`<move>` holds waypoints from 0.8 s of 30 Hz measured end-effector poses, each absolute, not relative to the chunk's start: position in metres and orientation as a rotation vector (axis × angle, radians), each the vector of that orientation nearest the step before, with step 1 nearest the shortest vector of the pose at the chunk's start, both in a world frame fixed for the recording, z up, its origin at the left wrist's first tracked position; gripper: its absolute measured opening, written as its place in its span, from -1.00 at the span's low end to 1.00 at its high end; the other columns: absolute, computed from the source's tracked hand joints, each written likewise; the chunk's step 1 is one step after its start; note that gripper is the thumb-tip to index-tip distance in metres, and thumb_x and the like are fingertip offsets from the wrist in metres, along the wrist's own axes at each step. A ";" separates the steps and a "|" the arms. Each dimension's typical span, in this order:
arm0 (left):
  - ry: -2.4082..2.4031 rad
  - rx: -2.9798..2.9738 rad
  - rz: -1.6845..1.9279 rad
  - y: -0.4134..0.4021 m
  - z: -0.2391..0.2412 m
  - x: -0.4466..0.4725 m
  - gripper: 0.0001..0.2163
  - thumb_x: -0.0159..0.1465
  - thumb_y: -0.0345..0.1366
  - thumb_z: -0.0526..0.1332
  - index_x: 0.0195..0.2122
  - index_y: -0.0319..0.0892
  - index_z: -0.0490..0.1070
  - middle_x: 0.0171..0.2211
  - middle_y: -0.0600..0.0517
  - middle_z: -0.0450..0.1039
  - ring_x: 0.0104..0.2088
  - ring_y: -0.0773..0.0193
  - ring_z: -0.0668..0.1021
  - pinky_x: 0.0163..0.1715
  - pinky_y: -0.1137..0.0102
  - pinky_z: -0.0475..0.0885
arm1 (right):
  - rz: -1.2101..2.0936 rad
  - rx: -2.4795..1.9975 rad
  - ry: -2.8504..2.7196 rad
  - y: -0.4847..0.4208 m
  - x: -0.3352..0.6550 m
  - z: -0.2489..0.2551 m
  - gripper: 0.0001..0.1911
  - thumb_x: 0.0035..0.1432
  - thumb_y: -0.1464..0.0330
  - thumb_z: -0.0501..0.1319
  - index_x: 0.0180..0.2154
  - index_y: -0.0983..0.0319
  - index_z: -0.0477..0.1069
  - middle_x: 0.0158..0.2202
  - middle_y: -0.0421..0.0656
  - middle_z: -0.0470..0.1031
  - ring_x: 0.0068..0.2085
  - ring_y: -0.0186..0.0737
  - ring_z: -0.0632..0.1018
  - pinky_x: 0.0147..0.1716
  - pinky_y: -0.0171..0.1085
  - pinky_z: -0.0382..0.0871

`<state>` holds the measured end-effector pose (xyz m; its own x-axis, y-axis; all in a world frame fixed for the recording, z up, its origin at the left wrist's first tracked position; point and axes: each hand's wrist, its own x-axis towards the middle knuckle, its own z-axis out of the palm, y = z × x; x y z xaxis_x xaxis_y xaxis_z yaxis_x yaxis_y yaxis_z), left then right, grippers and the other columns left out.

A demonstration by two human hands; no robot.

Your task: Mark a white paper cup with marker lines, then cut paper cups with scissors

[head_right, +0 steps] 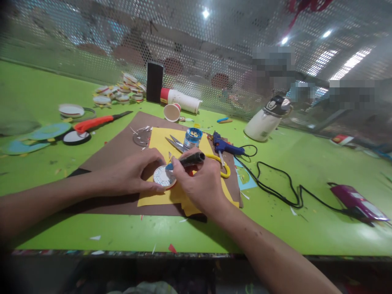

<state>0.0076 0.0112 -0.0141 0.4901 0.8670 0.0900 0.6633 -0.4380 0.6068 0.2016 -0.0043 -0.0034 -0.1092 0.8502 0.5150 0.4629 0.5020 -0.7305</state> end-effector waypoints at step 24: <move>1.237 2.247 0.570 0.012 -0.016 0.007 -0.68 0.06 -0.10 0.35 -0.28 -0.17 0.36 -0.32 0.03 0.37 -0.33 0.19 0.40 -0.36 0.32 0.29 | 0.309 -1.085 -1.990 -0.009 0.201 0.002 -0.87 0.14 0.37 0.28 -0.42 0.29 0.47 -0.52 -0.17 0.56 -0.52 -0.33 0.52 -0.49 -0.38 0.37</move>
